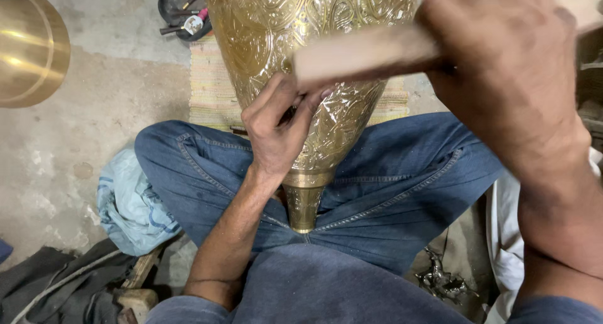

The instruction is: The person sits cross-legged on the floor holding a large engraved brass vase between their legs. They hold a chisel against the vase surface with one hand and strike it with a wooden mallet in the other hand, repeatedly repositioning the chisel to chase the decorative pattern around the vase body.

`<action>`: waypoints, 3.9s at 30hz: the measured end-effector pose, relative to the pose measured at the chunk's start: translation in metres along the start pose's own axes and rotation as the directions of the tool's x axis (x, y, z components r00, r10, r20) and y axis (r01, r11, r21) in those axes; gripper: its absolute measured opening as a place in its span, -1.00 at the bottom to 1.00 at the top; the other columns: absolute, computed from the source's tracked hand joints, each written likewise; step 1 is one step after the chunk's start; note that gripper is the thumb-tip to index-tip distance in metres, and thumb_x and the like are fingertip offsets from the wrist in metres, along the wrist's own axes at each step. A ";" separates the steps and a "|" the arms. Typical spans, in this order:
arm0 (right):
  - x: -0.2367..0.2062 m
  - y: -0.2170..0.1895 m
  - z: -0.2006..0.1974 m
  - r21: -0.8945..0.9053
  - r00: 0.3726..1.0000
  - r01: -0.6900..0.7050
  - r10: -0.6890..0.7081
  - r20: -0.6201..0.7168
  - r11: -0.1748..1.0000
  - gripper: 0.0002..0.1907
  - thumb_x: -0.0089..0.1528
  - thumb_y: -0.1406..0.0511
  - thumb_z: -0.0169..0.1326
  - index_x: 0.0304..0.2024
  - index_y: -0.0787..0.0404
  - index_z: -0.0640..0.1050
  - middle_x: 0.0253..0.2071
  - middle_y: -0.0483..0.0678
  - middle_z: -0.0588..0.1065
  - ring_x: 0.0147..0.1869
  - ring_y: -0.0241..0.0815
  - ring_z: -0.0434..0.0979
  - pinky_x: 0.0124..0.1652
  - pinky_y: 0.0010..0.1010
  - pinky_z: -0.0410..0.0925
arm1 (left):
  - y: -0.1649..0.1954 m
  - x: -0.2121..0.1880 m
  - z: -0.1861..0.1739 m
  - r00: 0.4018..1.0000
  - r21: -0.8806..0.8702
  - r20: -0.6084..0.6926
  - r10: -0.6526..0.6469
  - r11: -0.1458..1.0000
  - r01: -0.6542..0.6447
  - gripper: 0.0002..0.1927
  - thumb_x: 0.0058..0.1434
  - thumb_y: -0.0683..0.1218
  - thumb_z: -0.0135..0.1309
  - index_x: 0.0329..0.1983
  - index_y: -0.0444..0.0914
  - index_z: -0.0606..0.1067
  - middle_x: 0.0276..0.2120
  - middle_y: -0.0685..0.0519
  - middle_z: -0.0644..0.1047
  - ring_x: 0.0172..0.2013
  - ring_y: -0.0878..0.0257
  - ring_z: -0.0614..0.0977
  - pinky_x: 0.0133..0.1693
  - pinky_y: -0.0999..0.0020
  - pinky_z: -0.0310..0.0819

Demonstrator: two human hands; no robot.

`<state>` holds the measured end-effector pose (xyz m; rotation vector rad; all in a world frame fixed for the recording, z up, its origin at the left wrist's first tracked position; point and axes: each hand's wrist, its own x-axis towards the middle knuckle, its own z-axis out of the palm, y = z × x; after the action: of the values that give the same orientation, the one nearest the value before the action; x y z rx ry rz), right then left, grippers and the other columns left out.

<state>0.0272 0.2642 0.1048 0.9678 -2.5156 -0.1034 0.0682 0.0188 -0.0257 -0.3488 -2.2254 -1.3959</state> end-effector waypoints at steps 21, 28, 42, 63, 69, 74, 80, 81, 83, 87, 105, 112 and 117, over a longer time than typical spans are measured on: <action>0.001 -0.002 0.006 -0.006 0.999 -0.036 0.036 0.006 0.999 -0.75 0.24 0.36 0.32 -0.18 0.17 0.46 -0.24 -0.06 0.50 -0.09 -0.06 0.58 -0.13 -0.25 0.41 | -0.002 0.001 -0.007 0.997 0.003 0.070 0.022 1.000 -0.022 -0.75 0.29 -0.30 0.31 0.00 -0.30 0.58 -0.16 0.02 0.62 -0.19 0.30 0.71 -0.18 0.48 0.70; 0.005 -0.007 0.006 -0.086 0.998 -0.033 0.037 0.055 0.996 -0.76 0.23 0.37 0.33 -0.19 0.18 0.49 -0.30 -0.09 0.52 -0.14 -0.09 0.61 -0.13 -0.21 0.40 | -0.006 0.001 -0.007 0.995 -0.043 0.084 0.060 0.997 -0.056 -0.68 0.32 -0.26 0.31 0.11 -0.27 0.56 -0.12 0.04 0.64 -0.14 0.30 0.72 -0.13 0.46 0.73; -0.008 -0.002 0.019 0.019 0.996 -0.084 0.083 0.026 0.996 -0.74 0.22 0.39 0.36 -0.17 0.19 0.50 -0.30 -0.02 0.50 -0.17 0.02 0.59 -0.20 -0.13 0.41 | -0.009 0.004 -0.010 0.992 0.007 0.116 0.057 0.998 -0.058 -0.77 0.31 -0.21 0.37 -0.01 -0.23 0.59 -0.23 0.08 0.61 -0.28 0.37 0.65 -0.35 0.50 0.60; -0.007 -0.015 0.022 0.326 0.973 -0.222 0.230 0.014 0.919 -0.74 0.25 0.39 0.31 -0.14 0.19 0.46 -0.25 -0.05 0.50 -0.11 -0.02 0.56 -0.12 -0.14 0.38 | -0.011 0.006 -0.014 0.986 0.030 0.160 0.041 0.999 -0.046 -0.82 0.26 -0.26 0.36 -0.12 -0.27 0.60 -0.24 0.07 0.60 -0.28 0.36 0.65 -0.32 0.44 0.60; -0.004 -0.023 0.023 0.100 0.989 -0.132 0.138 -0.054 0.986 -0.65 0.20 0.39 0.40 -0.07 0.24 0.49 -0.21 -0.01 0.54 -0.11 -0.03 0.56 -0.06 -0.05 0.37 | -0.012 0.005 -0.016 0.984 -0.019 0.158 0.078 0.997 -0.076 -0.77 0.30 -0.26 0.36 -0.03 -0.24 0.58 -0.16 0.05 0.62 -0.24 0.33 0.70 -0.26 0.50 0.67; -0.022 -0.017 0.061 0.339 0.926 -0.283 0.347 -0.147 0.897 -0.62 0.20 0.48 0.26 0.01 0.30 0.42 -0.15 0.10 0.51 -0.06 0.03 0.56 -0.07 -0.25 0.40 | -0.012 0.023 -0.031 0.998 -0.181 0.035 0.047 0.983 -0.040 -0.71 0.43 -0.27 0.26 0.17 -0.24 0.54 0.06 -0.01 0.62 -0.07 0.23 0.77 -0.05 0.44 0.83; -0.039 -0.038 0.116 0.295 0.877 -0.453 0.480 -0.021 0.841 -0.68 0.23 0.47 0.32 -0.11 0.29 0.42 -0.26 0.05 0.52 -0.18 0.00 0.55 -0.17 -0.17 0.39 | -0.017 0.049 -0.032 0.860 -0.134 0.442 0.255 0.967 -0.219 -0.68 0.41 -0.20 0.27 0.20 -0.18 0.55 -0.02 0.01 0.66 -0.09 0.25 0.75 -0.09 0.46 0.77; -0.043 -0.044 0.118 0.365 0.862 -0.462 0.506 -0.030 0.808 -0.65 0.21 0.45 0.34 -0.12 0.30 0.41 -0.24 0.06 0.52 -0.14 0.00 0.57 -0.13 -0.18 0.42 | -0.017 0.052 -0.031 0.819 -0.142 0.503 0.276 0.961 -0.236 -0.65 0.38 -0.18 0.26 0.21 -0.18 0.54 -0.02 -0.01 0.66 -0.09 0.25 0.74 -0.06 0.43 0.76; -0.049 -0.051 0.116 0.316 0.866 -0.475 0.500 0.002 0.821 -0.65 0.20 0.45 0.36 -0.11 0.29 0.43 -0.21 0.05 0.52 -0.13 0.03 0.56 -0.12 -0.16 0.41 | -0.017 0.057 -0.030 0.800 -0.128 0.541 0.258 0.966 -0.225 -0.63 0.34 -0.16 0.27 0.20 -0.18 0.55 -0.08 0.01 0.67 -0.17 0.26 0.73 -0.12 0.43 0.74; -0.050 -0.056 0.101 0.447 0.842 -0.457 0.536 -0.062 0.769 -0.67 0.26 0.45 0.36 -0.01 0.26 0.51 -0.18 0.01 0.55 -0.06 -0.04 0.60 -0.08 -0.21 0.43 | -0.019 0.061 -0.033 0.816 -0.233 0.537 0.214 0.967 -0.100 -0.69 0.46 -0.16 0.23 0.24 -0.13 0.53 -0.01 0.02 0.66 -0.07 0.28 0.75 -0.04 0.44 0.79; -0.043 -0.033 0.041 0.143 0.904 -0.411 0.422 -0.063 0.901 -0.45 0.15 0.49 0.44 0.18 0.21 0.59 -0.27 0.02 0.52 -0.13 -0.02 0.54 -0.18 -0.15 0.39 | -0.032 0.048 -0.034 0.811 -0.115 0.526 0.255 0.967 -0.229 -0.71 0.38 -0.14 0.27 0.14 -0.22 0.56 -0.07 -0.01 0.68 -0.09 0.22 0.75 -0.05 0.39 0.75; -0.037 -0.031 0.058 0.819 0.799 -0.295 0.597 -0.071 0.493 -0.78 0.35 0.42 0.34 -0.08 0.17 0.53 -0.29 -0.11 0.54 -0.24 -0.22 0.58 -0.21 -0.33 0.44 | -0.020 0.052 -0.035 0.817 -0.129 0.538 0.207 0.978 -0.163 -0.67 0.34 -0.18 0.27 0.15 -0.24 0.55 -0.10 0.01 0.67 -0.11 0.25 0.74 -0.07 0.40 0.77; -0.052 -0.030 0.062 0.666 0.838 -0.333 0.533 -0.115 0.668 -0.77 0.38 0.44 0.29 -0.05 0.29 0.46 -0.15 0.00 0.53 -0.08 -0.19 0.58 -0.10 -0.35 0.43 | -0.020 0.054 -0.034 0.817 -0.139 0.516 0.257 0.966 -0.217 -0.63 0.34 -0.17 0.27 0.19 -0.24 0.53 -0.04 -0.01 0.67 -0.08 0.22 0.74 -0.05 0.38 0.74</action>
<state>0.0532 0.2700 0.0228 0.4808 -2.4267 1.0234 0.0221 -0.0227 0.0002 -1.1243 -2.4373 -1.3608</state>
